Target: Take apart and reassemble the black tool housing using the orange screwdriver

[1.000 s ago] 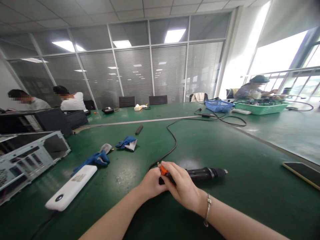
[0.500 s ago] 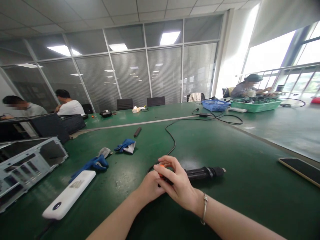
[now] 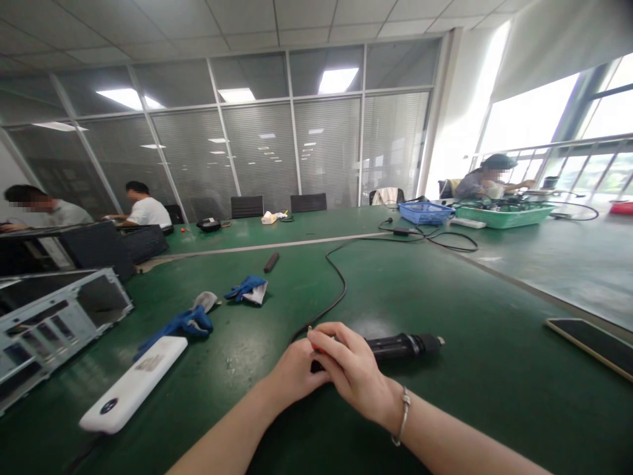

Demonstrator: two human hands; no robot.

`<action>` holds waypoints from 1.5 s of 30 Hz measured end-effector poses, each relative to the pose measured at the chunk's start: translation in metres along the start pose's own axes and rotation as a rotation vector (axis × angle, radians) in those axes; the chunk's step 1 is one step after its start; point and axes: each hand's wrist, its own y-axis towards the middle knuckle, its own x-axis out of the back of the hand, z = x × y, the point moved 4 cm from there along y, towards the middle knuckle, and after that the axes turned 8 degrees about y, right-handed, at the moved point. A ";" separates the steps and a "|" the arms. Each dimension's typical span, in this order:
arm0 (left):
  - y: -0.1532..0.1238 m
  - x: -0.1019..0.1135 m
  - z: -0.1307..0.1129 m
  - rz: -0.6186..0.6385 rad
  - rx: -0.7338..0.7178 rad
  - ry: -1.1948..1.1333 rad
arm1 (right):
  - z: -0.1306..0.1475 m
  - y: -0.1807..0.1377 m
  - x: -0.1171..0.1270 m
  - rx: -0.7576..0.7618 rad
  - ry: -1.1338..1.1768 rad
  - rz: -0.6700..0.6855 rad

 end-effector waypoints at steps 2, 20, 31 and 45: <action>0.000 0.001 0.001 0.004 0.015 0.006 | 0.000 -0.001 -0.001 0.006 0.036 0.043; 0.000 -0.002 0.003 0.040 0.004 0.003 | -0.001 -0.003 0.002 -0.023 0.024 -0.008; 0.001 0.003 -0.006 -0.005 -0.061 -0.046 | 0.001 0.000 0.004 0.011 -0.007 -0.005; -0.001 0.003 -0.004 0.026 -0.024 0.015 | 0.003 0.002 0.006 0.073 -0.063 0.018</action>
